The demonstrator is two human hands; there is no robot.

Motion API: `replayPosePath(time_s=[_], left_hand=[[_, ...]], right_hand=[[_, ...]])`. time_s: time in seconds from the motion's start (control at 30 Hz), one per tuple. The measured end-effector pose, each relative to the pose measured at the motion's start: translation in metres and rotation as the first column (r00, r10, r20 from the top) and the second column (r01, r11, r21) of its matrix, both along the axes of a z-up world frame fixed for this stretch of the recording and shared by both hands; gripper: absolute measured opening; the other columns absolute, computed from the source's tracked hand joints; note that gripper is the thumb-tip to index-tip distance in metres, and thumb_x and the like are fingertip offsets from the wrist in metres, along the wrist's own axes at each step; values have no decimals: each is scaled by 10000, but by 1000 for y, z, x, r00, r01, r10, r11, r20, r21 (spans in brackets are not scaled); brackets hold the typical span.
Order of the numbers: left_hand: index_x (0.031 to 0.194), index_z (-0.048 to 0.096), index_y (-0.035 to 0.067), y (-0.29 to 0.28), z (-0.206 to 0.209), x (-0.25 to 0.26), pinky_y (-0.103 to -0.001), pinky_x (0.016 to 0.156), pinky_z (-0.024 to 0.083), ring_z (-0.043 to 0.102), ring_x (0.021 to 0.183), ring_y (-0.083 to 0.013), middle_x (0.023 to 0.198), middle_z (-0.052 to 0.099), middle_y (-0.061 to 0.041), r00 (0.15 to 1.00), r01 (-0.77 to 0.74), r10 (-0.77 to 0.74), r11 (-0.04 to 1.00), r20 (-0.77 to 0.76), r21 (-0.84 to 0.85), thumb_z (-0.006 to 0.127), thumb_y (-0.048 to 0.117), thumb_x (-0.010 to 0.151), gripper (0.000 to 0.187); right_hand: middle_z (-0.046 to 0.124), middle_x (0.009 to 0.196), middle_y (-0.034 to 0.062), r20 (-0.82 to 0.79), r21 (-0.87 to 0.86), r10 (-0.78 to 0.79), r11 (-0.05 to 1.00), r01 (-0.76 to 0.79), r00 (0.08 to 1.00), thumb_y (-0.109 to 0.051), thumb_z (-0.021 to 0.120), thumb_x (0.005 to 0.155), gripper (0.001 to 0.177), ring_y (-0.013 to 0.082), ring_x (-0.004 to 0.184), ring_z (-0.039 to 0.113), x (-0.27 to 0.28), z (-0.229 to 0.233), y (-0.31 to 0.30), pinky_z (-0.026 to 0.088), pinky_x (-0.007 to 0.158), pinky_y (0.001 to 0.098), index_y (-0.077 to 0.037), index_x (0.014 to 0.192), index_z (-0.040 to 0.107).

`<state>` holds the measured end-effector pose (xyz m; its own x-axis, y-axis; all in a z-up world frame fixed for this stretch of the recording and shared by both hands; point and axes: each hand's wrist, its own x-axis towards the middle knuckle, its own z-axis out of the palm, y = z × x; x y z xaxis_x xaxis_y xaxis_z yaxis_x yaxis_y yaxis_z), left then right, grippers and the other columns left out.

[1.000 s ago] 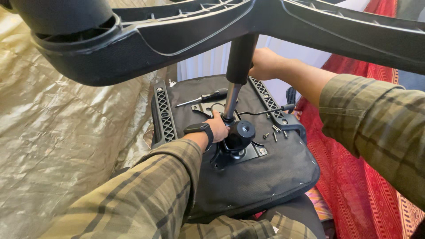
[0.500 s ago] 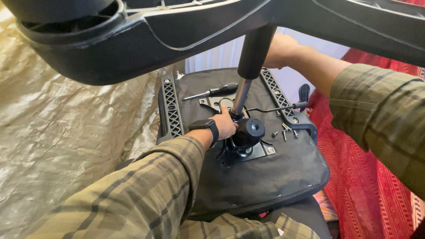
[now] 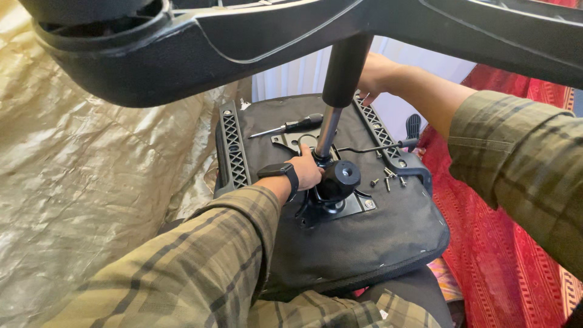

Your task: The person assembles an office chair base by inserting a gas lift cylinder into the base and securing it with a screwdriver. They then attach a caster wheel to one of the base arms using a screwdriver.

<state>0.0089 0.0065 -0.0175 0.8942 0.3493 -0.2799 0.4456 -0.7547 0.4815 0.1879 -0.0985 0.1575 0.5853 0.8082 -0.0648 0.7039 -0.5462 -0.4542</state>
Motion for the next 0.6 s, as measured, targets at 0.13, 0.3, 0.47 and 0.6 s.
replayPosePath(time_s=[0.13, 0.3, 0.47, 0.6], left_hand=[[1589, -75, -74, -1, 1, 1, -426, 1052, 476, 643, 1207, -400, 1276, 648, -290, 1000, -13, 13, 1000, -4, 0, 640, 357, 949, 1052], [1590, -85, -75, -2, 4, 0, -417, 1043, 492, 676, 1183, -377, 1249, 694, -261, 1000, -24, 24, 999, -5, -37, 633, 299, 919, 1052], [1594, -51, -56, -4, 10, -4, -433, 1042, 485, 645, 1203, -404, 1273, 656, -291, 999, -28, 28, 1000, -15, -4, 635, 362, 951, 1029], [1597, -49, -44, -6, 14, -7, -440, 1040, 492, 647, 1211, -406, 1278, 652, -289, 999, -45, 45, 999, -19, -21, 636, 366, 943, 1032]], right_hand=[[754, 940, 154, 441, -215, 179, 973, -90, 879, -252, 640, 955, 228, 307, 791, 769, 10, -3, 6, 606, 649, 373, -62, 1026, 743], [733, 981, 186, 641, -77, 198, 978, -195, 741, -269, 751, 815, 282, 382, 943, 711, 31, -18, 18, 570, 787, 471, -57, 1000, 744], [765, 897, 164, 479, -79, -4, 996, 48, 878, -269, 724, 887, 230, 306, 762, 751, 30, -19, 19, 591, 651, 401, -68, 997, 741], [787, 863, 75, 477, -337, 224, 940, -58, 850, -22, 707, 786, 259, 157, 661, 743, 8, -5, -3, 626, 520, 348, -104, 1028, 748]])
